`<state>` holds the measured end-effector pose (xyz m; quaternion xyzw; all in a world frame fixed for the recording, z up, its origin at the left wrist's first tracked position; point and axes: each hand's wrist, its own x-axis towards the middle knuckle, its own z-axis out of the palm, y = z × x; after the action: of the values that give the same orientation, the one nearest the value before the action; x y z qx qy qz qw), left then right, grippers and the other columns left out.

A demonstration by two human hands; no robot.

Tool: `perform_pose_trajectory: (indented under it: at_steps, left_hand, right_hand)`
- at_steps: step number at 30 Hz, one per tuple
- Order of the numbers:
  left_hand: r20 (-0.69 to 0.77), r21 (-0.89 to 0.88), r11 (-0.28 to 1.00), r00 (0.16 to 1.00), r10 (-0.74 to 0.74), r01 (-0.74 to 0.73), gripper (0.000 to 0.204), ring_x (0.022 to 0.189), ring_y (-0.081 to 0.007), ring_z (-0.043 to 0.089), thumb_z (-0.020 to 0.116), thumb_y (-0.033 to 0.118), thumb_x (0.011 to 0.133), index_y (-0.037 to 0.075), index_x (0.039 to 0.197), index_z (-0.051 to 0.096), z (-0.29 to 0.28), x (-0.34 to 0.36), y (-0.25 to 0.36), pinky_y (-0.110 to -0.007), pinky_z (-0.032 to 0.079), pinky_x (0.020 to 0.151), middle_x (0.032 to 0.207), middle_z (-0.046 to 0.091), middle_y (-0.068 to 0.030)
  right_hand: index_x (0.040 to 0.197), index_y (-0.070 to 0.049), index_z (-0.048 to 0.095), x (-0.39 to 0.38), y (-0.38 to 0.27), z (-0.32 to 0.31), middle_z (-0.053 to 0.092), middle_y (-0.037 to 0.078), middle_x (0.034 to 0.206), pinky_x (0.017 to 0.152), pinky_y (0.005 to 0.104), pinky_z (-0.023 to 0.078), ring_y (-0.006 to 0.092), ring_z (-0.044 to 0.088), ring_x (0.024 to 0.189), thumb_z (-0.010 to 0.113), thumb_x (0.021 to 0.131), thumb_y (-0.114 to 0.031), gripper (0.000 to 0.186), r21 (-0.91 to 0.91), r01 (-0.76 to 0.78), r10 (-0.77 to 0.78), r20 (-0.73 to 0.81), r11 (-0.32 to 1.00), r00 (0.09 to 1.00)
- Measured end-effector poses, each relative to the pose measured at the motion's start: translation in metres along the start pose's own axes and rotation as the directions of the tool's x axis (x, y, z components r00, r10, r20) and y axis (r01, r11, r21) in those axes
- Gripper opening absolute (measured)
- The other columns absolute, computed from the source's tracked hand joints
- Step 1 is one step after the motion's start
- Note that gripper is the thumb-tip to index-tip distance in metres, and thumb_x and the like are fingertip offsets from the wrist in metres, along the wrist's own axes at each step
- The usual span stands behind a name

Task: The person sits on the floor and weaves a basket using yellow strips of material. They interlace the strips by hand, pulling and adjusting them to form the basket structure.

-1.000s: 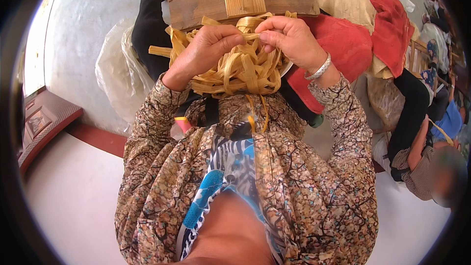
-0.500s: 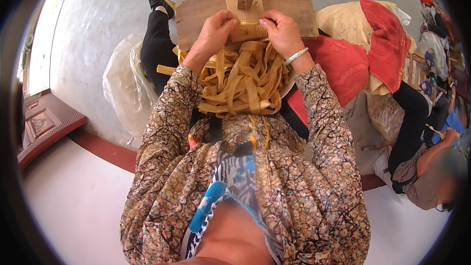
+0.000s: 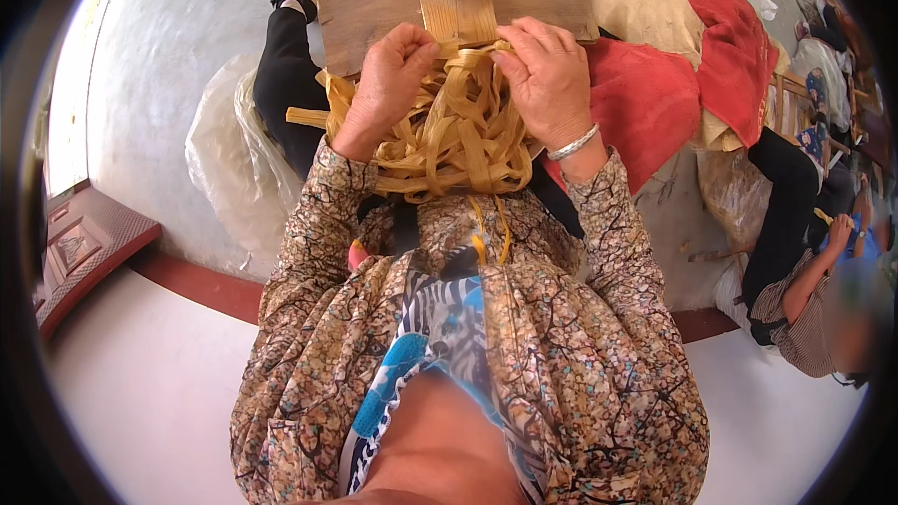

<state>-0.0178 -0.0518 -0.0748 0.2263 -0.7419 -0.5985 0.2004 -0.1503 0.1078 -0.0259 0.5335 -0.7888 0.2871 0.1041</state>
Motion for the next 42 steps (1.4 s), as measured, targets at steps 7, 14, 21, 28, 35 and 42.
perform_pose_trajectory:
  at_steps: [7,14,21,28,35,42]
  left_hand:
    - [0.449,-0.558,0.721,0.88,-0.156,0.412,0.026,0.06,-0.0072,0.049,0.05,0.026,0.101,0.001,0.101,0.054,0.019,-0.042,0.059,-0.022,0.04,0.056,0.071,0.057,-0.0015]
    - [0.408,0.29,0.956,0.908,-0.097,-0.029,0.025,0.053,-0.0246,0.051,0.054,0.022,0.097,-0.001,0.09,0.059,-0.043,-0.09,0.094,-0.03,0.038,0.05,0.062,0.054,-0.0097]
    - [0.262,0.383,0.649,0.751,0.606,-0.657,0.032,0.05,-0.0174,0.053,0.052,0.027,0.096,-0.002,0.091,0.064,-0.082,-0.095,0.178,-0.03,0.037,0.047,0.063,0.056,-0.0082]
    - [0.345,-0.551,0.824,0.935,0.08,0.132,0.036,0.078,-0.0115,0.06,0.049,0.028,0.1,-0.004,0.112,0.059,-0.043,-0.079,0.118,-0.026,0.047,0.067,0.089,0.064,-0.006]
    - [0.29,-0.604,0.776,0.957,0.003,0.18,0.031,0.083,-0.0064,0.05,0.054,0.014,0.097,-0.003,0.122,0.053,0.014,-0.058,0.076,-0.022,0.042,0.07,0.096,0.058,-0.0009]
    - [0.347,-0.556,0.748,0.919,-0.188,0.363,0.017,0.056,-0.0007,0.039,0.058,0.015,0.096,0.002,0.107,0.057,0.021,-0.057,0.057,-0.018,0.028,0.047,0.07,0.047,0.0077]
  right_hand:
    - [0.077,-0.01,0.063,0.019,-0.04,-0.008,0.059,0.006,0.062,0.059,0.0365,0.042,0.025,0.058,0.059,0.069,0.085,-0.026,0.019,0.13,0.059,-0.054,-0.046,0.99,0.998]
    - [0.071,-0.007,0.06,-0.004,-0.061,-0.02,0.053,0.012,0.058,0.047,0.0341,0.043,0.0294,0.055,0.051,0.071,0.085,-0.028,0.028,0.472,-0.21,0.096,0.254,0.856,0.962]
    - [0.08,-0.004,0.064,-0.005,-0.137,-0.068,0.058,0.012,0.064,0.051,0.0334,0.047,0.0273,0.062,0.058,0.069,0.087,-0.022,0.02,0.897,-0.271,-0.299,0.38,0.348,0.875]
    - [0.115,0.006,0.062,-0.008,-0.11,-0.067,0.056,-0.001,0.066,0.05,0.0224,0.033,0.0048,0.04,0.053,0.067,0.09,-0.02,0.036,0.797,-0.536,-0.023,0.553,-0.279,0.833]
    - [0.109,-0.004,0.069,-0.01,-0.06,0.009,0.072,0.003,0.087,0.065,0.0233,0.052,0.0099,0.065,0.072,0.063,0.09,-0.006,0.02,0.749,-0.206,0.315,-0.004,0.63,0.949]
    - [0.1,-0.011,0.07,-0.011,-0.049,0.008,0.066,0.006,0.077,0.064,0.0322,0.049,0.0246,0.065,0.07,0.067,0.082,-0.014,0.018,0.267,-0.127,0.152,-0.075,0.955,0.986]
